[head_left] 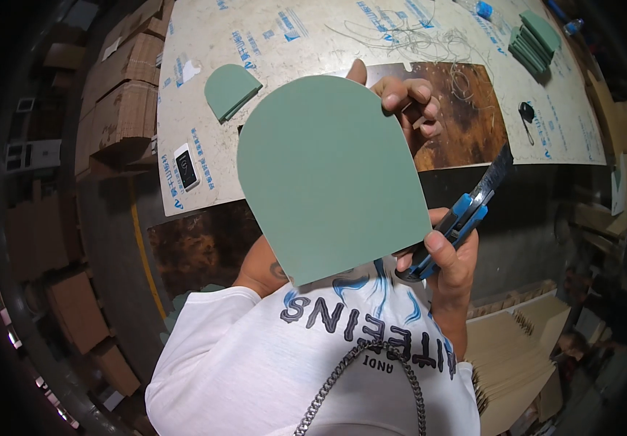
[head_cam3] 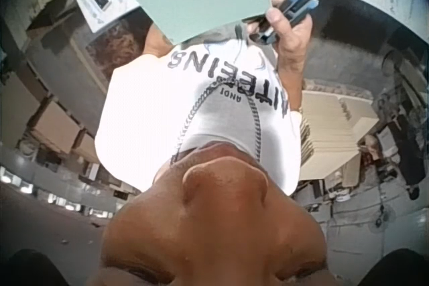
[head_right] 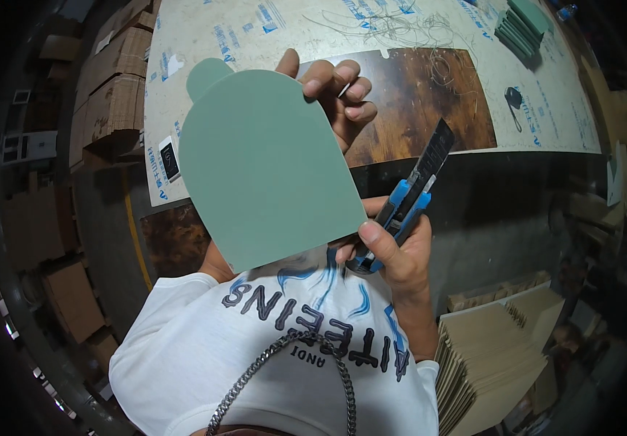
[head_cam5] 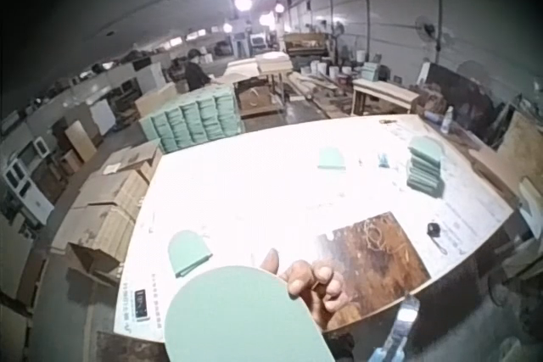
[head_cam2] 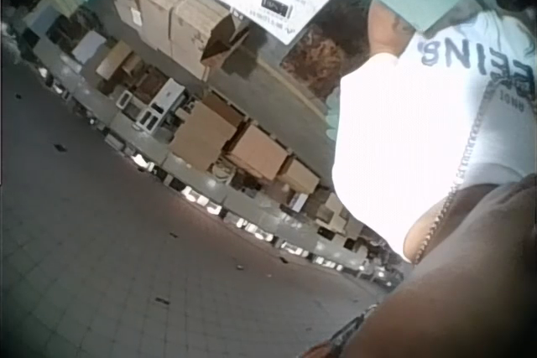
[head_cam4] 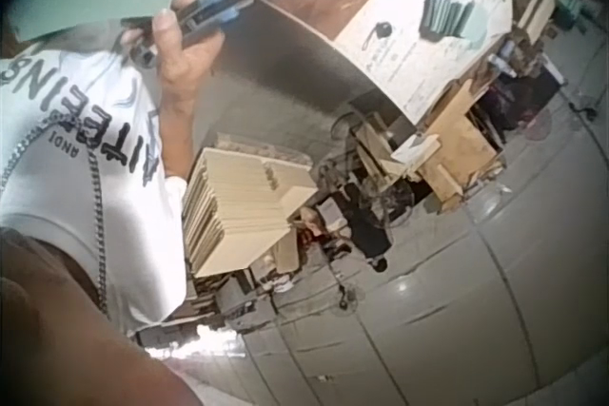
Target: The person uses a utility knife to trim the edges of a light green foam piece on a wooden board. They then use a heat gun to smooth the cut edges and inspect the piece for quality. The person handles multiple foam pieces, stacking them on the table.
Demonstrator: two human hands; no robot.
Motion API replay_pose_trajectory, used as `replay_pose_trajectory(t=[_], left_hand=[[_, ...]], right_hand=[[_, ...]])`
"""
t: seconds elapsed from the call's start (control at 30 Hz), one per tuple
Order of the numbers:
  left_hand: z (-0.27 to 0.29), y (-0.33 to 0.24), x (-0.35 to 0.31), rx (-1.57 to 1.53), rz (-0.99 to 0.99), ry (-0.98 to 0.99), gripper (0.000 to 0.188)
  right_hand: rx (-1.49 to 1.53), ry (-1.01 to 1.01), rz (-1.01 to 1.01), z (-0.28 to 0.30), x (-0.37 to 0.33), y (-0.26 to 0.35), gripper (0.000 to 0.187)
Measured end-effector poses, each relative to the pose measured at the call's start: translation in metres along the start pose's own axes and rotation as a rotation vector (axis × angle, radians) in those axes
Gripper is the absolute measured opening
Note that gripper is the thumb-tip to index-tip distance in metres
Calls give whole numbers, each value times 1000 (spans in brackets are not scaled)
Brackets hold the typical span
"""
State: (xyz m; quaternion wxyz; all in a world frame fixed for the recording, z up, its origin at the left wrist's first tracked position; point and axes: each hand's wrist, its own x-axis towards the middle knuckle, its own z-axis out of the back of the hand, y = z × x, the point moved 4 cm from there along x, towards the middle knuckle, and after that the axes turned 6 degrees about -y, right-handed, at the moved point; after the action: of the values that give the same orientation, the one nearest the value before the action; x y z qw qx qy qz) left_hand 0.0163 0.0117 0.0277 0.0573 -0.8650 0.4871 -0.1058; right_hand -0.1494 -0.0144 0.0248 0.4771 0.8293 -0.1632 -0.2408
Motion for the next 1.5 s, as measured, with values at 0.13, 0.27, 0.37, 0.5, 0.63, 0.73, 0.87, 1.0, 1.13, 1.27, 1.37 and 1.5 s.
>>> replay_pose_trajectory(t=[0.13, 0.27, 0.37, 0.5, 0.63, 0.73, 0.87, 1.0, 1.13, 1.27, 1.37, 1.5], left_hand=[[5, 2, 1, -107, 50, 37, 51], [9, -4, 0, -152, 55, 108, 49], [14, -10, 0, -157, 36, 120, 50], [29, -1, 11, -130, -1, 230, 54], [43, 4, 15, -229, -30, 243, 39], [53, 2, 12, -234, -36, 212, 35], [88, 2, 10, -231, -16, 111, 29], [163, 15, 7, -92, 49, -410, 34], [137, 17, -6, 192, 85, -1088, 58], [133, 13, -11, 229, 76, -941, 60], [122, -1, -19, 340, 57, -798, 52], [87, -30, -27, 638, -58, -703, 50]], right_hand=[[30, -29, -21, 3, 0, 1, 48], [27, -3, -56, -1, 1, 1, 48], [3, -57, -106, -4, 1, 3, 46], [18, -81, -4, 5, 5, -6, 44], [-24, -43, 59, 7, 11, -10, 43], [-35, -88, 18, 3, 16, -10, 45], [-136, -174, 69, 6, 25, -15, 52], [-132, -115, 161, 15, 27, -17, 52], [-238, -138, 192, 14, 28, -9, 48], [-153, -322, 105, 19, 32, -9, 39], [-103, -338, 178, 33, 35, -8, 35], [89, -372, 173, 51, 38, -4, 35]])
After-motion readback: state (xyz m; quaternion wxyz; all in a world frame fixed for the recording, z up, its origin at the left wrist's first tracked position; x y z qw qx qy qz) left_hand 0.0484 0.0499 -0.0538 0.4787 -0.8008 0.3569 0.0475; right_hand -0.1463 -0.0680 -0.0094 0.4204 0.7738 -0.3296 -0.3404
